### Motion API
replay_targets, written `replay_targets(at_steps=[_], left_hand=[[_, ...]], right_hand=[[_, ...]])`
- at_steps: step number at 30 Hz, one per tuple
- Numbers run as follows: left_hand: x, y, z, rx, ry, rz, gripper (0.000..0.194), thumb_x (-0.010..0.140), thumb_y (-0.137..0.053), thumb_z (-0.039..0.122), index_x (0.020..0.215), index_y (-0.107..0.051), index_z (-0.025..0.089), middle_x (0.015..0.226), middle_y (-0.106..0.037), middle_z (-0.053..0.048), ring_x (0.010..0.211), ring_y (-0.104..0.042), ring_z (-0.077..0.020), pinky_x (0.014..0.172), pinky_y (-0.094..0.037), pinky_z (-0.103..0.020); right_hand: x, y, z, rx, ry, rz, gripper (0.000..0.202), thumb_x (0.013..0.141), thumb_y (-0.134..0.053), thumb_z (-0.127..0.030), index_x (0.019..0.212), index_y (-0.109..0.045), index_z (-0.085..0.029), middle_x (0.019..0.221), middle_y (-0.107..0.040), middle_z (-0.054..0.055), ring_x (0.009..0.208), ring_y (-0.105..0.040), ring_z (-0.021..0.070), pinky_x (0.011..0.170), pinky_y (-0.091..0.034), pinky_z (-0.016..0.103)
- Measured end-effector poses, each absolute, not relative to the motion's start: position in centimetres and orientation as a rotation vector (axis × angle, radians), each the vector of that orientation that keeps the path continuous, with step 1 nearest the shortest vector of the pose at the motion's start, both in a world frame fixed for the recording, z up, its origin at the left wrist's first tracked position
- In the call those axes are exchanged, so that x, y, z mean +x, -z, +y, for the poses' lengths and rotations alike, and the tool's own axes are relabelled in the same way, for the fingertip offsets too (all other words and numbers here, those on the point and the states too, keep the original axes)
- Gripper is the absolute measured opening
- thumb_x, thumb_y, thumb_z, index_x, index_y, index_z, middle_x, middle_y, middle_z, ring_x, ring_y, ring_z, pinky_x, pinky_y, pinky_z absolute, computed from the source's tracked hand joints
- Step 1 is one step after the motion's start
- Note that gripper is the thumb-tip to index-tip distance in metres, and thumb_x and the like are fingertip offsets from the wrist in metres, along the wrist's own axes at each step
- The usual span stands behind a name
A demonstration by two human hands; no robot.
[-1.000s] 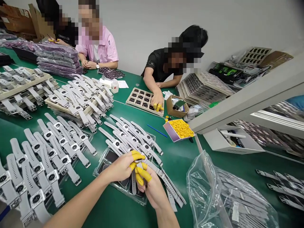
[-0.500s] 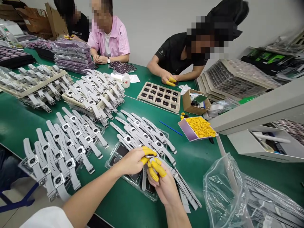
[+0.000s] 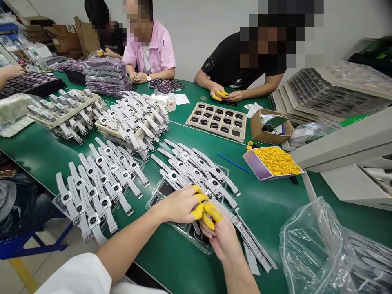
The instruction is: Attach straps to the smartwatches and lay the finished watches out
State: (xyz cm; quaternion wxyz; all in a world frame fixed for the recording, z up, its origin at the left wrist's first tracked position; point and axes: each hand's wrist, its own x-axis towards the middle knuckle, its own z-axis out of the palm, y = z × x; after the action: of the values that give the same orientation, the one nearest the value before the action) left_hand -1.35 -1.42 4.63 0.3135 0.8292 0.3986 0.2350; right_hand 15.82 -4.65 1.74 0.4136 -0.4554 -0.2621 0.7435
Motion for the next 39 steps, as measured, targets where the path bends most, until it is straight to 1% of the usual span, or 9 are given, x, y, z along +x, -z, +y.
replay_targets(at_steps=[9,14,20,26,28,31,34,36,39], left_hand=[[-1.9,-4.6,-0.8,1.913,-0.725,0.878,0.041,0.105,-0.04,0.031,0.137,-0.061,0.019,0.125,-0.064,-0.013,0.119,-0.062,-0.0245,0.108,-0.05,-0.039],[-1.5,-5.8,-1.4,2.034,-0.668,0.993,0.044,0.103,-0.04,0.025,0.141,-0.058,0.017,0.131,-0.062,-0.015,0.123,-0.06,-0.026,0.111,-0.049,-0.042],[-1.6,-7.9,-2.2,2.308,-0.412,1.141,0.036,0.096,-0.048,0.023,0.127,-0.065,0.016,0.114,-0.064,-0.015,0.111,-0.06,-0.0292,0.102,-0.054,-0.044],[-3.4,-10.1,-3.5,2.173,-0.487,1.095,0.041,0.105,-0.04,0.025,0.143,-0.056,0.021,0.127,-0.063,-0.014,0.116,-0.063,-0.0267,0.104,-0.053,-0.041],[-4.1,-10.8,-4.0,2.16,-0.446,1.067,0.047,0.104,-0.048,0.029,0.15,-0.049,0.023,0.132,-0.062,-0.014,0.119,-0.064,-0.0276,0.106,-0.053,-0.041],[-5.6,-11.9,-4.3,2.188,-0.329,1.035,0.055,0.101,-0.053,0.026,0.155,-0.043,0.026,0.133,-0.065,-0.013,0.114,-0.067,-0.0267,0.101,-0.057,-0.04],[-7.9,-13.4,-3.7,2.231,-0.239,1.159,0.053,0.102,-0.047,0.023,0.155,-0.043,0.027,0.133,-0.069,-0.012,0.112,-0.07,-0.0259,0.096,-0.059,-0.038],[-9.6,-14.4,-2.7,2.243,-0.161,1.287,0.044,0.103,-0.048,0.026,0.147,-0.052,0.026,0.122,-0.074,-0.01,0.105,-0.072,-0.0256,0.091,-0.06,-0.037],[-11.8,-15.3,-0.6,2.321,-0.065,1.373,0.025,0.102,-0.051,0.033,0.116,-0.07,0.024,0.103,-0.076,-0.008,0.094,-0.071,-0.0253,0.086,-0.059,-0.036]], right_hand=[[16.0,-3.7,-4.6,-1.041,-1.912,-0.658,0.04,0.084,-0.08,-0.052,0.075,-0.059,-0.02,0.052,-0.038,-0.007,0.045,-0.023,0.0066,0.042,-0.024,0.021],[16.1,-4.3,-4.3,-0.982,-1.959,-0.605,0.041,0.08,-0.082,-0.05,0.073,-0.056,-0.02,0.052,-0.037,-0.008,0.045,-0.022,0.0056,0.042,-0.022,0.02],[15.8,-4.5,-4.4,-1.047,-2.023,-0.658,0.047,0.076,-0.083,-0.054,0.07,-0.049,-0.021,0.049,-0.035,-0.01,0.043,-0.018,0.0043,0.041,-0.018,0.019],[14.9,-5.4,-4.9,-0.868,-2.074,-0.723,0.044,0.083,-0.075,-0.06,0.076,-0.054,-0.021,0.049,-0.041,-0.009,0.043,-0.024,0.007,0.042,-0.021,0.022],[14.8,-5.4,-5.0,-0.86,-1.993,-0.851,0.044,0.085,-0.074,-0.061,0.08,-0.056,-0.022,0.051,-0.044,-0.008,0.045,-0.031,0.0093,0.044,-0.027,0.023],[15.0,-5.4,-5.0,-0.918,-1.683,-1.29,0.036,0.088,-0.074,-0.056,0.09,-0.062,-0.022,0.067,-0.058,-0.002,0.06,-0.048,0.0143,0.056,-0.036,0.026],[15.4,-5.2,-4.9,-1.036,-1.317,-1.736,0.028,0.097,-0.064,-0.048,0.089,-0.064,-0.022,0.074,-0.06,0.0,0.063,-0.045,0.0149,0.059,-0.031,0.028],[15.6,-4.9,-4.7,-1.073,-1.135,-1.919,0.029,0.102,-0.056,-0.044,0.086,-0.064,-0.022,0.072,-0.058,0.0,0.059,-0.04,0.0145,0.058,-0.025,0.029],[15.5,-4.3,-4.4,-1.117,-0.874,-2.064,0.034,0.107,-0.048,-0.039,0.083,-0.064,-0.021,0.079,-0.062,0.004,0.064,-0.045,0.0163,0.057,-0.022,0.031]])
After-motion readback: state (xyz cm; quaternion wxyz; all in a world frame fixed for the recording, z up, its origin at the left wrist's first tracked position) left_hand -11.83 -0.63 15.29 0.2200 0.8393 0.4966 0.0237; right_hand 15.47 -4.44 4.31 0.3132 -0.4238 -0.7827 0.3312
